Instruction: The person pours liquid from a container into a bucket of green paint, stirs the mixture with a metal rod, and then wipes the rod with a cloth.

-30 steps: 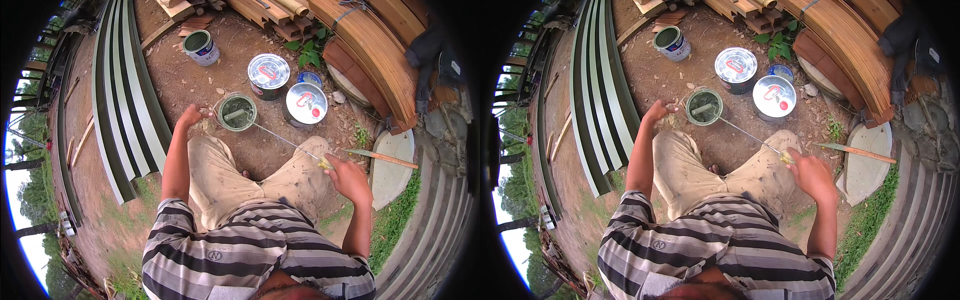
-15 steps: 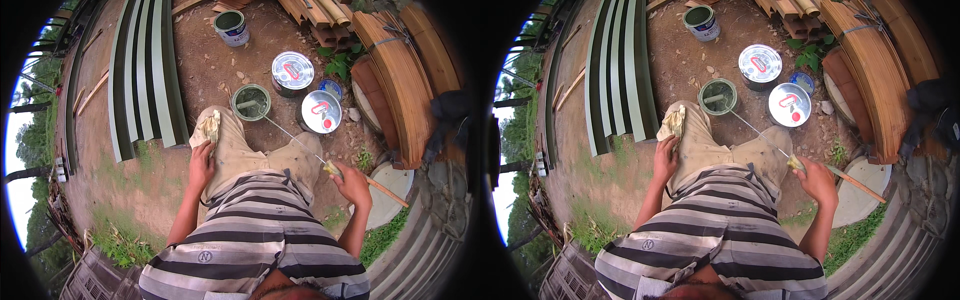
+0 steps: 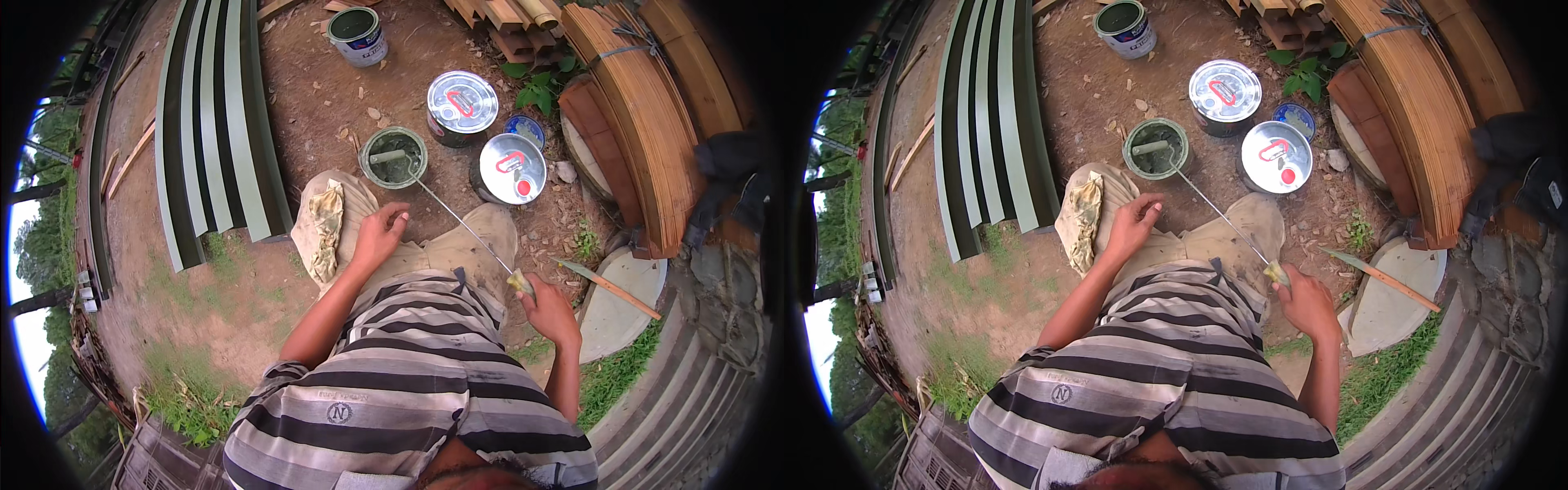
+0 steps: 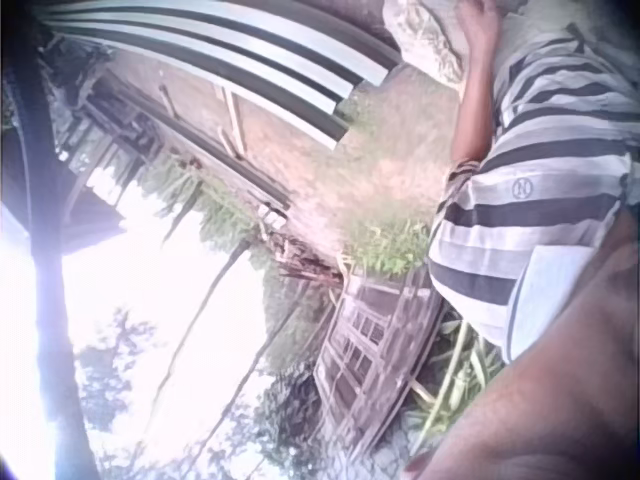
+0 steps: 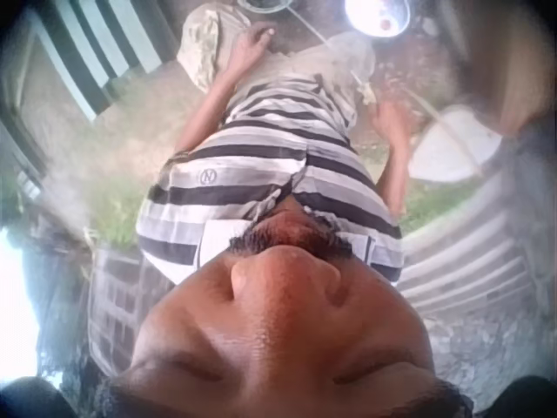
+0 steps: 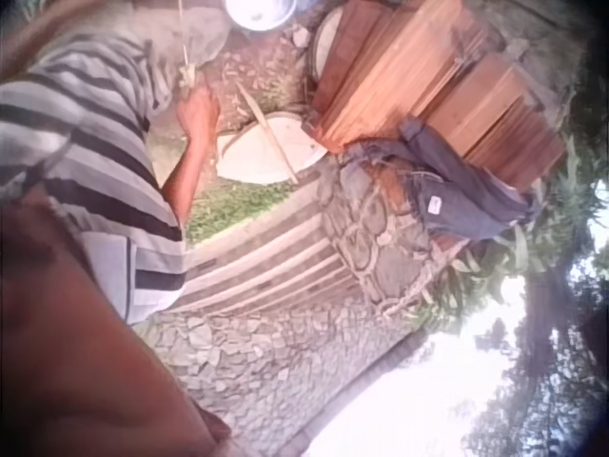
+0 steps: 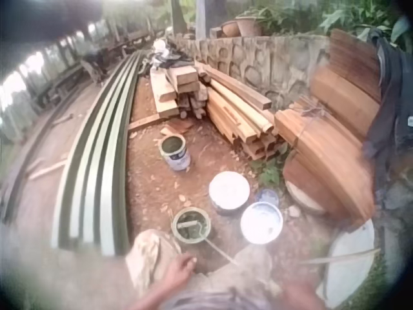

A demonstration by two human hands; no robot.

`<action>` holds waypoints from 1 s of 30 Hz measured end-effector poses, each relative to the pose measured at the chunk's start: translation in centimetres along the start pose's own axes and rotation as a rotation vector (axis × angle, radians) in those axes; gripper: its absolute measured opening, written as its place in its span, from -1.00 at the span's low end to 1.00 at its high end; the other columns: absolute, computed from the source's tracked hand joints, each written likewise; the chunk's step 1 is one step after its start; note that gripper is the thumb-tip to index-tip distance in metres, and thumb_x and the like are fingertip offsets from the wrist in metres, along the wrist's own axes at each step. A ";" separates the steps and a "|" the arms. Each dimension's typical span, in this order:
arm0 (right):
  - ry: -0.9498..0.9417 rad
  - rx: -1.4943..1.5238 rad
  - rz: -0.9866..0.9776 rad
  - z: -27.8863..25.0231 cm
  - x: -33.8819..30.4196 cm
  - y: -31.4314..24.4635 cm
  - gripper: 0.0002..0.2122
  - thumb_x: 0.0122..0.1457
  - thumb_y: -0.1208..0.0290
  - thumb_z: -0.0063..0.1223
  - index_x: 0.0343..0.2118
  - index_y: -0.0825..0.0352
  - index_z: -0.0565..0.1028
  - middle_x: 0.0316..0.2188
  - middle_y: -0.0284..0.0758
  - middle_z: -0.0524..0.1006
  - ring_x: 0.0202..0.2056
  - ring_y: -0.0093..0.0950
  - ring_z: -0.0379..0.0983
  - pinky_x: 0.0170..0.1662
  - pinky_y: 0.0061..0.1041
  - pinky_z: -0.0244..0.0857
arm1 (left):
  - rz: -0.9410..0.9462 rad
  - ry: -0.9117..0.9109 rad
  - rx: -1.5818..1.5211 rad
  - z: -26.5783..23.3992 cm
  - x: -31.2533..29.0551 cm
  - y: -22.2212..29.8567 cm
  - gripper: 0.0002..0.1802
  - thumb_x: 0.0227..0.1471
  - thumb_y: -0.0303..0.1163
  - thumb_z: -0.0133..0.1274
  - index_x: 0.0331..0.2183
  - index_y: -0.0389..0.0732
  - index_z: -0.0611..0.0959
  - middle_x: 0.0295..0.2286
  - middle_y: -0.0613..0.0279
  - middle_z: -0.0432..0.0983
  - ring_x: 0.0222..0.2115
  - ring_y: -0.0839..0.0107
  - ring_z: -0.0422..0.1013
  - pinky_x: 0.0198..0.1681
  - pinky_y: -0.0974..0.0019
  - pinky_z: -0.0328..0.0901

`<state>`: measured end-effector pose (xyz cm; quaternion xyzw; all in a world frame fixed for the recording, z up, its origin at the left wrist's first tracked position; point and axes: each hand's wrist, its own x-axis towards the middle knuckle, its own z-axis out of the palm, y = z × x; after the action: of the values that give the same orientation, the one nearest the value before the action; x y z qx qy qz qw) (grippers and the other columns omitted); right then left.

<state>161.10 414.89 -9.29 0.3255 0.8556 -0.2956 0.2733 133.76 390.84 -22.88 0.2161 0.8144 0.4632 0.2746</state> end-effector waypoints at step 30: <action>0.309 0.000 -0.002 14.6 -0.1 7.5 -0.62 0.28 0.12 0.19 -0.01 0.30 0.50 -0.32 0.11 0.65 -0.24 0.20 0.58 -0.14 0.12 0.42 | 0.104 -0.302 0.194 4.0 -2.1 -1.8 -0.73 0.23 -0.18 0.09 -0.15 -0.08 0.74 -0.33 -0.10 0.68 -0.24 -0.14 0.60 -0.13 -0.13 0.45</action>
<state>170.56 409.47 -21.61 0.3662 0.8877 -0.2423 0.1380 137.83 391.27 -25.58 0.3505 0.7925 0.3585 0.3473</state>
